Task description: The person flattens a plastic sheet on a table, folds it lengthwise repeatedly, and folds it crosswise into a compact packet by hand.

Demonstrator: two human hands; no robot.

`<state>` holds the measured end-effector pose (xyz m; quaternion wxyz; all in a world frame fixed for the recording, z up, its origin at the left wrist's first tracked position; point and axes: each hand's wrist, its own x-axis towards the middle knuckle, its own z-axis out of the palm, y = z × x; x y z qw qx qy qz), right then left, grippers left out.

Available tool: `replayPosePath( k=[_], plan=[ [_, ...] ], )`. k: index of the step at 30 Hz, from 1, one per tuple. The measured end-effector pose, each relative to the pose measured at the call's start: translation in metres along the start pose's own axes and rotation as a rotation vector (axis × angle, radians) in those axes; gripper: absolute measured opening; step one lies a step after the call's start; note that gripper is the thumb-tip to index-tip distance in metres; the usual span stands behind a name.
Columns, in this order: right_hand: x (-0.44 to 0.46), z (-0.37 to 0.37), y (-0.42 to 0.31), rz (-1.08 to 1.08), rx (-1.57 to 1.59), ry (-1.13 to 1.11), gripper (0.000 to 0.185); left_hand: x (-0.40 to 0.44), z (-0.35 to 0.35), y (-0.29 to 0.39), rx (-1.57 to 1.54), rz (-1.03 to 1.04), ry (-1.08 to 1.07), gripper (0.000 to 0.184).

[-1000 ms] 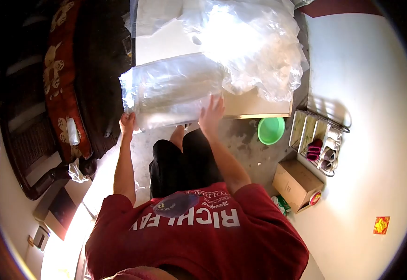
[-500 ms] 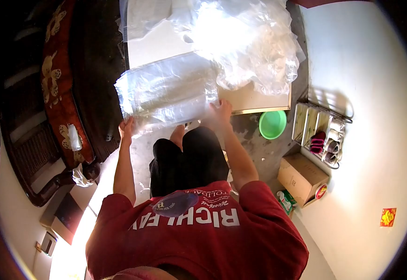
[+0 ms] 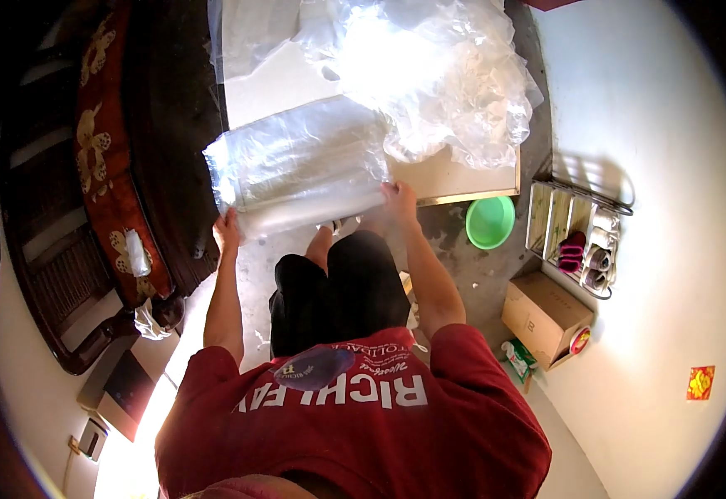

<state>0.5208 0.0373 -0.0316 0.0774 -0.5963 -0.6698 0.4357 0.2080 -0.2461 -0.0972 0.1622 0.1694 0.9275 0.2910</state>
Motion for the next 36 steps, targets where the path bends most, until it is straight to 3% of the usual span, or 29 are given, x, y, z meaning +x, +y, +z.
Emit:
replayPosePath(
  k=[2, 5, 7, 8, 9, 10, 12, 13, 14, 17, 24, 30, 32, 35, 36],
  plan=[
    [0.006, 0.008, 0.025, -0.030, -0.058, 0.011, 0.039, -0.002, 0.000, 0.005, -0.030, 0.092, 0.076, 0.048],
    [-0.003, 0.005, 0.017, -0.079, -0.204, 0.113, 0.032, -0.005, -0.009, 0.018, -0.038, -0.083, 0.000, 0.040],
    [-0.013, 0.000, -0.005, -0.106, -0.286, 0.208, 0.027, -0.012, -0.016, 0.044, 0.132, 0.143, 0.339, 0.037],
    [-0.017, -0.002, -0.013, -0.252, -0.421, 0.236, 0.027, -0.018, -0.023, 0.060, 0.250, 0.228, 0.339, 0.042],
    [-0.021, -0.002, -0.019, -0.397, -0.557, 0.262, 0.029, -0.023, -0.028, 0.082, 0.288, 0.307, 0.310, 0.040],
    [-0.026, 0.000, -0.025, -0.397, -0.556, 0.265, 0.029, -0.029, -0.030, 0.102, 0.325, 0.388, 0.280, 0.037],
    [-0.033, 0.008, -0.037, -0.681, -0.489, 0.099, 0.031, -0.043, -0.028, 0.133, 0.354, 0.515, 0.019, 0.037],
    [-0.034, 0.016, -0.031, -0.710, -0.495, 0.083, 0.033, -0.043, -0.016, 0.133, 0.355, 0.593, -0.064, 0.038],
    [-0.036, 0.020, -0.024, -0.703, -0.494, 0.094, 0.033, -0.046, -0.010, 0.131, 0.525, 0.613, -0.171, 0.039],
    [-0.036, 0.023, -0.020, -0.573, -0.565, -0.115, 0.033, -0.044, 0.005, 0.121, 0.513, 0.374, -0.177, 0.037],
    [-0.026, 0.018, -0.016, -0.623, -0.516, -0.122, 0.032, -0.040, 0.008, 0.132, 0.576, 0.485, -0.127, 0.034],
    [-0.018, -0.018, -0.032, -0.551, -0.130, 0.025, 0.025, -0.064, 0.055, 0.191, 0.340, 0.510, -0.299, 0.031],
    [-0.011, -0.035, -0.036, -0.284, 0.096, 0.018, 0.019, -0.069, 0.076, 0.217, 0.202, 0.541, -0.295, 0.026],
    [0.005, -0.063, -0.027, -0.290, 0.144, 0.020, 0.019, -0.067, 0.092, 0.282, 0.079, 0.544, -0.320, 0.023],
    [0.010, -0.072, -0.025, -0.289, 0.148, 0.026, 0.019, -0.063, 0.098, 0.305, -0.048, 0.442, -0.385, 0.022]
  ],
)
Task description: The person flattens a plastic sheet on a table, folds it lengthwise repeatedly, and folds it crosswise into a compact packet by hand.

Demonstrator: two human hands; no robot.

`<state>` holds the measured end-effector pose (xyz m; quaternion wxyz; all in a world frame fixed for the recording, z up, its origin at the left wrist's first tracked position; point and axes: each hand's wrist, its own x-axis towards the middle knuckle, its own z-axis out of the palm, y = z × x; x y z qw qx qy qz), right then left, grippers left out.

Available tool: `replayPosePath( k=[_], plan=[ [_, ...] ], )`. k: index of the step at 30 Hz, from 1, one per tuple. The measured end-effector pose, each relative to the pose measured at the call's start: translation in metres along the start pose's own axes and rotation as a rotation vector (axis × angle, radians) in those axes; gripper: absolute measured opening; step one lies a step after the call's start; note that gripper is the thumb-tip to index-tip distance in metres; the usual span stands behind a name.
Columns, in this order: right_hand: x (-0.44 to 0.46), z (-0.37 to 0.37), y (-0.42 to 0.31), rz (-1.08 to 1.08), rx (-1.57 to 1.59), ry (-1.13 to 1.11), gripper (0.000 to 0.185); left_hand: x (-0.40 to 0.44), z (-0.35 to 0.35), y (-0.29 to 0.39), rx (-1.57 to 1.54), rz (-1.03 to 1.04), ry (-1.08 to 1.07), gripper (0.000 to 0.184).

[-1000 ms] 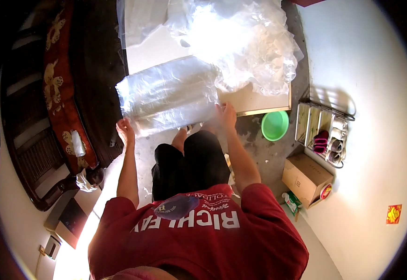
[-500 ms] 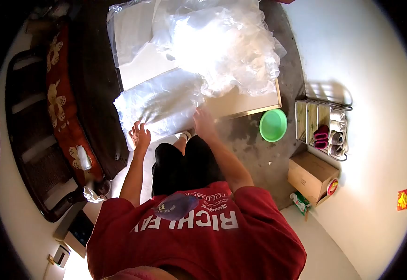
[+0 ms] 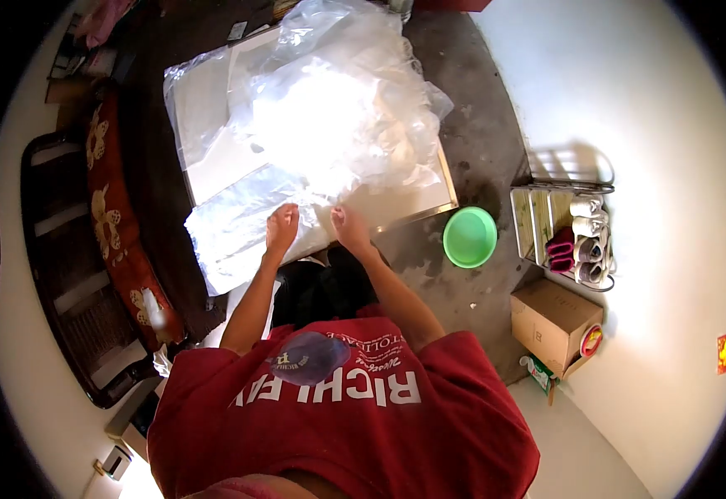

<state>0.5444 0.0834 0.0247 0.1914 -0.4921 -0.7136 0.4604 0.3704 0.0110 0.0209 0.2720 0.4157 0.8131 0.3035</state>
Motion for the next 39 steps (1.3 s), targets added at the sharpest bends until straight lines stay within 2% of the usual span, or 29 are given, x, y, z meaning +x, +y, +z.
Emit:
replayPosePath(
  k=[2, 4, 6, 8, 10, 11, 12, 15, 18, 19, 20, 23, 24, 26, 27, 28, 29, 30, 33, 34, 35, 36, 38, 39],
  plan=[
    [0.012, -0.013, 0.001, -0.006, 0.075, -0.032, 0.019, 0.032, 0.001, 0.029, -0.315, -0.110, -0.097, 0.026],
    [0.029, -0.019, -0.002, 0.011, 0.160, -0.018, 0.020, 0.064, 0.007, 0.054, -0.727, -0.260, -0.086, 0.028],
    [0.042, -0.029, -0.009, 0.023, 0.247, -0.020, 0.021, 0.087, 0.011, 0.079, -0.965, -0.256, -0.020, 0.031],
    [0.054, -0.041, -0.024, 0.067, 0.353, -0.079, 0.021, 0.111, 0.012, 0.094, -0.969, -0.249, -0.014, 0.038],
    [0.063, -0.046, -0.031, 0.059, 0.368, -0.109, 0.022, 0.129, 0.016, 0.110, -1.026, -0.266, 0.110, 0.045],
    [0.067, -0.049, -0.032, 0.053, 0.378, -0.131, 0.023, 0.138, 0.016, 0.112, -1.083, -0.294, 0.087, 0.052],
    [0.068, -0.051, -0.032, 0.054, 0.381, -0.137, 0.023, 0.144, 0.016, 0.117, -1.081, -0.298, 0.092, 0.052],
    [0.073, -0.053, -0.030, 0.074, 0.407, -0.176, 0.023, 0.160, 0.007, 0.130, -1.037, -0.444, 0.172, 0.057],
    [0.075, -0.057, -0.025, 0.069, 0.416, -0.183, 0.023, 0.171, -0.001, 0.127, -0.998, -0.432, 0.251, 0.039],
    [0.075, -0.059, -0.025, 0.092, 0.429, -0.189, 0.024, 0.174, -0.003, 0.128, -0.946, -0.456, 0.322, 0.024],
    [0.077, -0.062, -0.026, 0.110, 0.441, -0.199, 0.025, 0.172, -0.005, 0.128, -0.947, -0.459, 0.332, 0.024],
    [0.081, -0.053, -0.016, 0.177, 0.516, -0.229, 0.026, 0.142, -0.018, 0.132, -0.539, -0.158, 0.527, 0.014],
    [0.081, -0.052, -0.020, 0.172, 0.517, -0.247, 0.026, 0.126, -0.023, 0.140, -0.534, -0.166, 0.544, 0.014],
    [0.082, -0.054, -0.038, 0.307, 0.711, -0.343, 0.036, 0.098, -0.033, 0.156, -0.630, -0.081, 0.581, 0.013],
    [0.082, -0.053, -0.045, 0.306, 0.709, -0.363, 0.036, 0.089, -0.033, 0.154, -0.659, -0.059, 0.542, 0.012],
    [0.083, -0.052, -0.053, 0.359, 0.805, -0.459, 0.045, 0.080, -0.036, 0.161, -0.690, -0.033, 0.503, 0.012],
    [0.083, -0.052, -0.060, 0.416, 0.899, -0.554, 0.055, 0.070, -0.037, 0.168, -0.777, -0.086, 0.439, 0.012],
    [0.081, -0.050, -0.069, 0.415, 0.895, -0.567, 0.055, 0.063, -0.038, 0.172, -0.799, -0.040, 0.415, 0.014],
    [0.076, -0.040, -0.084, 0.537, 1.295, -0.661, 0.083, 0.044, -0.051, 0.185, -0.883, -0.130, 0.390, 0.017],
    [0.076, -0.036, -0.082, 0.536, 1.287, -0.673, 0.083, 0.040, -0.051, 0.177, -0.988, -0.145, 0.399, 0.017],
    [0.077, -0.031, -0.081, 0.560, 1.355, -0.565, 0.084, 0.037, -0.052, 0.171, -1.094, -0.160, 0.409, 0.017],
    [0.079, -0.028, -0.081, 0.584, 1.418, -0.456, 0.085, 0.032, -0.055, 0.168, -1.062, -0.184, 0.470, 0.017],
    [0.083, -0.031, -0.076, 0.643, 1.391, -0.365, 0.087, 0.020, -0.069, 0.151, -1.194, -0.253, 0.446, 0.019],
    [0.087, -0.032, -0.075, 0.612, 1.391, -0.322, 0.085, 0.013, -0.074, 0.140, -1.164, -0.288, 0.451, 0.018]
  ],
)
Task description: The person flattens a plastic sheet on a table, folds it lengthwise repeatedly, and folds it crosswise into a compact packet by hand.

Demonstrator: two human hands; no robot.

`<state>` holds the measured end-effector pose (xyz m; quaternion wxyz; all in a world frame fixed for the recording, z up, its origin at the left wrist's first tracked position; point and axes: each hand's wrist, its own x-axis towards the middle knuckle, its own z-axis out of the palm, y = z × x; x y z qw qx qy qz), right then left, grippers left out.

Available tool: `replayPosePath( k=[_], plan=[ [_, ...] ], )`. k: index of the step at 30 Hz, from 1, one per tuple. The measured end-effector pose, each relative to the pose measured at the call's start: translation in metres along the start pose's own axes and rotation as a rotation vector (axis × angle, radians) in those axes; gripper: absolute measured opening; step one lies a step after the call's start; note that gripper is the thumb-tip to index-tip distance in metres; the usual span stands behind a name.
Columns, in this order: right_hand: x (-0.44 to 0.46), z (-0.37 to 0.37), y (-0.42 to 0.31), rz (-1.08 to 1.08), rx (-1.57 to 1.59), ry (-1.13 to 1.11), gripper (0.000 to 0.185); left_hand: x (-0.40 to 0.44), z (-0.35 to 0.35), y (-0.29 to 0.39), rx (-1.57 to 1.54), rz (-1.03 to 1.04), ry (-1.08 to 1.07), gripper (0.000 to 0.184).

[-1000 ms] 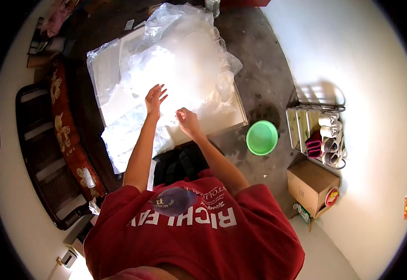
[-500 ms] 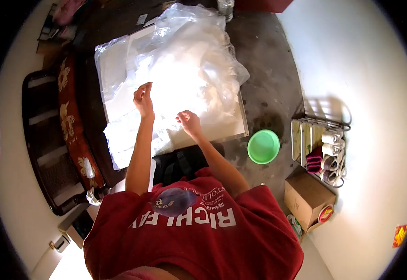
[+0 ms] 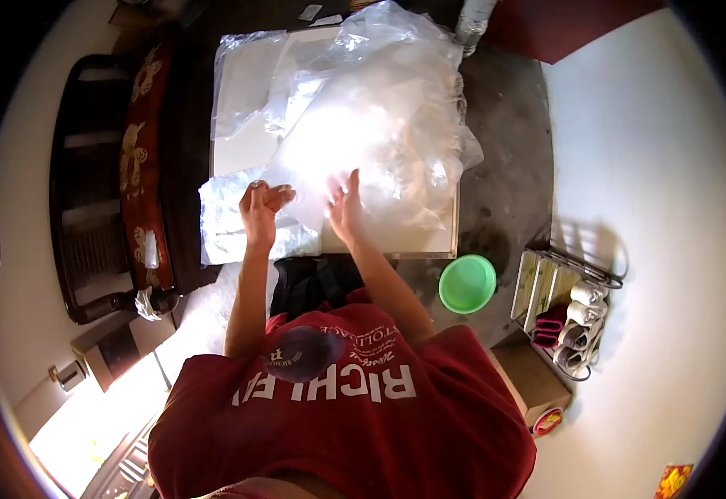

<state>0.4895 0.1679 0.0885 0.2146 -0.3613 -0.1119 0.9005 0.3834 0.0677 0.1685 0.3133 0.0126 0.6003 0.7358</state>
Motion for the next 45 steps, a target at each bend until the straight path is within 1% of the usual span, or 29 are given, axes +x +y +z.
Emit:
replayPosePath(
  k=[1, 5, 6, 7, 10, 11, 12, 13, 14, 15, 17, 18, 19, 21, 23, 25, 27, 28, 30, 31, 33, 34, 35, 37, 38, 39, 41, 42, 45],
  plan=[
    [0.002, -0.003, -0.001, -0.044, 0.003, 0.019, 0.083, -0.003, -0.012, 0.003, 0.005, -0.025, 0.025, 0.017],
    [0.014, -0.019, -0.010, -0.068, 0.004, -0.102, 0.072, -0.006, -0.070, 0.004, 0.002, -0.104, 0.103, 0.016],
    [0.016, -0.019, -0.012, -0.061, 0.047, -0.083, 0.063, -0.005, -0.084, 0.003, -0.006, -0.134, 0.140, 0.016],
    [0.018, -0.018, -0.010, -0.049, 0.042, -0.086, 0.063, -0.004, -0.099, 0.002, -0.014, -0.167, 0.175, 0.017],
    [0.023, -0.015, -0.004, -0.159, -0.262, -0.043, 0.025, 0.001, -0.137, 0.006, 0.042, -0.242, 0.226, 0.015],
    [0.024, -0.013, 0.000, -0.162, -0.266, -0.041, 0.025, 0.009, -0.155, 0.002, 0.045, -0.251, 0.249, 0.016],
    [0.024, -0.010, 0.007, -0.181, -0.438, -0.006, 0.021, 0.020, -0.179, -0.008, -0.037, -0.229, 0.230, 0.016],
    [0.023, -0.007, 0.015, -0.199, -0.608, 0.033, 0.017, 0.036, -0.220, -0.026, -0.137, -0.214, 0.095, 0.016],
    [0.021, -0.003, 0.025, -0.184, -0.653, 0.073, 0.013, 0.035, -0.215, -0.018, -0.075, -0.222, 0.189, 0.018],
    [0.017, 0.002, 0.035, -0.186, -0.655, 0.080, 0.013, 0.034, -0.210, -0.010, -0.013, -0.228, 0.285, 0.023],
    [0.009, 0.014, 0.060, -0.123, -0.559, 0.101, 0.017, 0.040, -0.232, -0.021, -0.122, -0.284, 0.327, 0.033],
    [0.008, 0.015, 0.075, -0.107, -0.514, 0.080, 0.019, 0.040, -0.241, -0.026, -0.184, -0.301, 0.391, 0.034],
    [0.004, 0.019, 0.089, -0.107, -0.512, 0.088, 0.019, 0.045, -0.271, -0.049, -0.159, -0.313, 0.429, 0.032],
    [-0.002, 0.028, 0.116, -0.094, -0.450, 0.068, 0.023, 0.039, -0.297, -0.077, -0.101, -0.358, 0.522, 0.032],
    [-0.008, 0.041, 0.141, -0.096, -0.438, 0.078, 0.025, 0.019, -0.302, -0.084, 0.140, -0.443, 0.338, 0.030],
    [-0.011, 0.047, 0.165, -0.106, -0.362, 0.101, 0.026, -0.003, -0.287, -0.075, 0.144, -0.599, 0.039, 0.035],
    [-0.014, 0.051, 0.190, -0.139, -0.271, 0.107, 0.028, -0.011, -0.300, -0.096, -0.071, -0.605, -0.250, 0.051],
    [-0.015, 0.052, 0.200, -0.173, -0.186, 0.108, 0.031, -0.014, -0.288, -0.089, -0.073, -0.613, -0.256, 0.051],
    [-0.017, 0.055, 0.218, -0.165, -0.153, 0.131, 0.032, -0.014, -0.262, -0.074, -0.066, -0.784, -0.280, 0.076],
    [-0.017, 0.057, 0.223, -0.157, -0.116, 0.141, 0.033, -0.013, -0.254, -0.071, -0.066, -0.794, -0.297, 0.076],
    [-0.020, 0.059, 0.231, -0.167, -0.079, 0.169, 0.034, -0.010, -0.243, -0.071, -0.430, -0.903, -0.177, 0.090],
    [-0.025, 0.059, 0.235, -0.164, -0.099, 0.163, 0.034, -0.008, -0.246, -0.079, -0.595, -0.851, -0.267, 0.090],
    [-0.029, 0.059, 0.237, -0.159, -0.118, 0.153, 0.035, -0.004, -0.245, -0.085, -0.595, -0.863, -0.276, 0.090],
    [-0.034, 0.052, 0.239, -0.402, -0.790, -0.036, 0.034, 0.002, -0.237, -0.079, -0.613, -0.743, -0.023, 0.084],
    [-0.034, 0.051, 0.243, -0.246, -0.431, 0.130, 0.032, 0.004, -0.236, -0.074, -0.650, -0.742, 0.138, 0.065],
    [-0.034, 0.054, 0.244, -0.090, -0.068, 0.283, 0.031, 0.009, -0.240, -0.080, -0.646, -0.747, 0.133, 0.065],
    [-0.031, 0.041, 0.246, -0.078, -0.101, 0.295, 0.030, 0.021, -0.257, -0.093, -0.644, -0.551, 0.236, 0.046],
    [-0.032, 0.036, 0.245, -0.036, -0.159, 0.272, 0.032, 0.024, -0.261, -0.087, -0.653, -0.552, 0.281, 0.034],
    [-0.026, 0.014, 0.251, 0.030, -0.199, 0.248, 0.036, 0.036, -0.288, -0.099, -0.495, -0.537, 0.315, 0.031]
  ],
)
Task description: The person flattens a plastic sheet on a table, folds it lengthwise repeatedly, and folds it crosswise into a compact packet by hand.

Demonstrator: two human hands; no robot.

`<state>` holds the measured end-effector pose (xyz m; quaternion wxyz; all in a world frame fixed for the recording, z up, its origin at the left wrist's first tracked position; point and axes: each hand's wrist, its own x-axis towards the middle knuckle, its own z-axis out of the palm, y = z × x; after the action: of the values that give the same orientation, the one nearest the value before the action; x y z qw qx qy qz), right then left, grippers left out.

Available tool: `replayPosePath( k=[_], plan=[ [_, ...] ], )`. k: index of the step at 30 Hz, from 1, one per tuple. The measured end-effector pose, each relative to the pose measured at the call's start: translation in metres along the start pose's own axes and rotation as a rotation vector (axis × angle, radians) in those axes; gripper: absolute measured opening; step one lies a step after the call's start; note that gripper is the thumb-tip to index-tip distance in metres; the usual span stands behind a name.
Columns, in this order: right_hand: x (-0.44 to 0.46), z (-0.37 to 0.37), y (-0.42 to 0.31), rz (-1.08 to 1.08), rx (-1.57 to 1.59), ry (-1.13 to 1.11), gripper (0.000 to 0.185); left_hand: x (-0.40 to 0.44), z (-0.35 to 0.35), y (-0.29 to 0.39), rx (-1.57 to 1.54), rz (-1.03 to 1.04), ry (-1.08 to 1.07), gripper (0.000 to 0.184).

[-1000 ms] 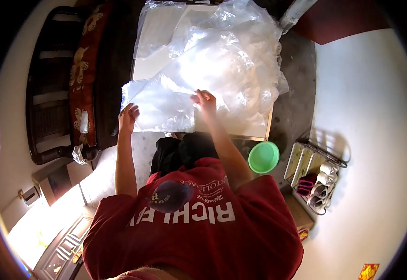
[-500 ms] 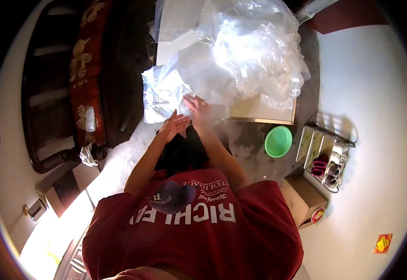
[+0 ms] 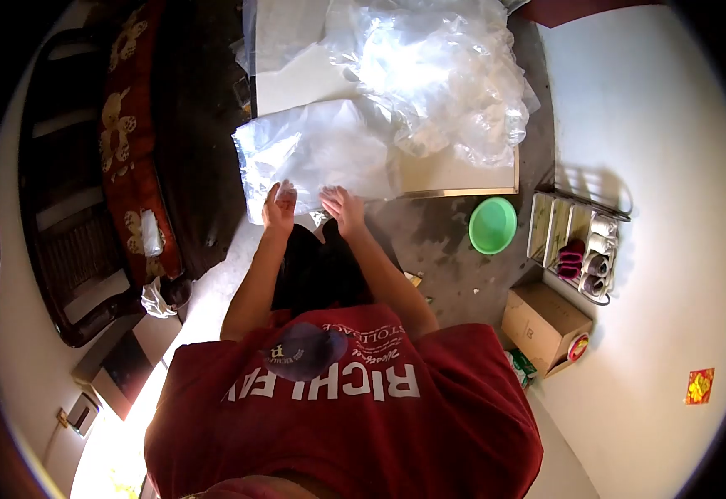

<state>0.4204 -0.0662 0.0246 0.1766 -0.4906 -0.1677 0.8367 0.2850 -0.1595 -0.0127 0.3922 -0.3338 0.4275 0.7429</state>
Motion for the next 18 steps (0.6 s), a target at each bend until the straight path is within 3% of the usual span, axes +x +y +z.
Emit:
replayPosePath(
  k=[4, 10, 14, 18],
  plan=[
    [0.007, -0.017, 0.008, 0.035, 0.167, 0.103, 0.032, -0.019, -0.012, 0.017, 0.208, 0.118, 0.050, 0.030],
    [0.016, -0.030, 0.013, 0.048, -0.128, 0.161, 0.025, 0.005, -0.054, 0.041, -0.057, 0.094, 0.127, 0.028],
    [0.015, -0.036, 0.014, -0.019, -0.158, 0.180, 0.023, 0.004, -0.057, 0.044, -0.055, 0.079, 0.012, 0.031],
    [0.012, -0.041, 0.013, -0.026, -0.201, 0.183, 0.021, -0.013, -0.031, 0.043, 0.029, 0.108, 0.186, 0.043]
  ],
)
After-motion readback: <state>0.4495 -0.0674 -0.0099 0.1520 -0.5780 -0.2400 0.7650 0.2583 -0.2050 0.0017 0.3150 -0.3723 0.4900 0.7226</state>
